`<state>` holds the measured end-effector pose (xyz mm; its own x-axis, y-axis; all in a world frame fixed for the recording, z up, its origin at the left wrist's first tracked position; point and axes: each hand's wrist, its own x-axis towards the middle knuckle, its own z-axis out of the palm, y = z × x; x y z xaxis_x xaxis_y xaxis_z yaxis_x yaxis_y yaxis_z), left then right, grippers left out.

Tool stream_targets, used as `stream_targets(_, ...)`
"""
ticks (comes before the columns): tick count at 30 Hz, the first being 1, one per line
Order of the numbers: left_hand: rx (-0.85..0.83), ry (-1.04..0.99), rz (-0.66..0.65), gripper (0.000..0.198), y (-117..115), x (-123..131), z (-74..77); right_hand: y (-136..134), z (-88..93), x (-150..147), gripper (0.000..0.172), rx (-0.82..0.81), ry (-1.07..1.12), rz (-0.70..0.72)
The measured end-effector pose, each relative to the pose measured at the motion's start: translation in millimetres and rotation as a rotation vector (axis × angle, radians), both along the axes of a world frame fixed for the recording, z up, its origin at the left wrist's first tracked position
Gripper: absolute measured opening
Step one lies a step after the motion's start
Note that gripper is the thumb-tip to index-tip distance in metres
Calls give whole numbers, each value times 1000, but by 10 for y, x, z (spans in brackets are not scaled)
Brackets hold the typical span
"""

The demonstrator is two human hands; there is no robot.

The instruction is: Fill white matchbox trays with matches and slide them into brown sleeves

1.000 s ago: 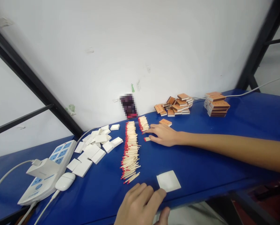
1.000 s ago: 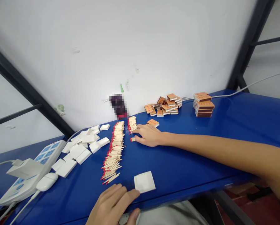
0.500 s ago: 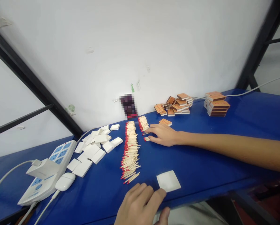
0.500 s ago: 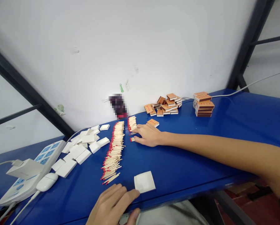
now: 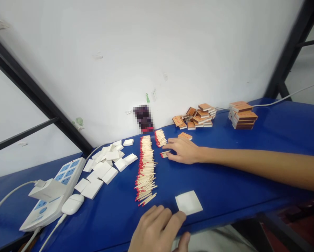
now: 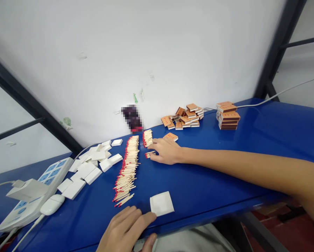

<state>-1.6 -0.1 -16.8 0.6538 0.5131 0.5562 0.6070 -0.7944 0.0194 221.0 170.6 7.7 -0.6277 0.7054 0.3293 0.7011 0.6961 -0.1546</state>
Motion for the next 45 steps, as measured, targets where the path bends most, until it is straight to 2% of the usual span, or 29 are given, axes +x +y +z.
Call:
stream_targets(4, 9, -3, 9, 20, -7, 5, -4, 17, -5, -5, 43, -40, -37, -73)
stream_targets(11, 9, -6, 9, 22, -5, -4, -28, 38, -10, 0, 46, -67, -49, -53)
stream_targets(45, 4, -7, 0, 23, 9, 3, -7, 24, -42, -2, 26, -8, 44, -52)
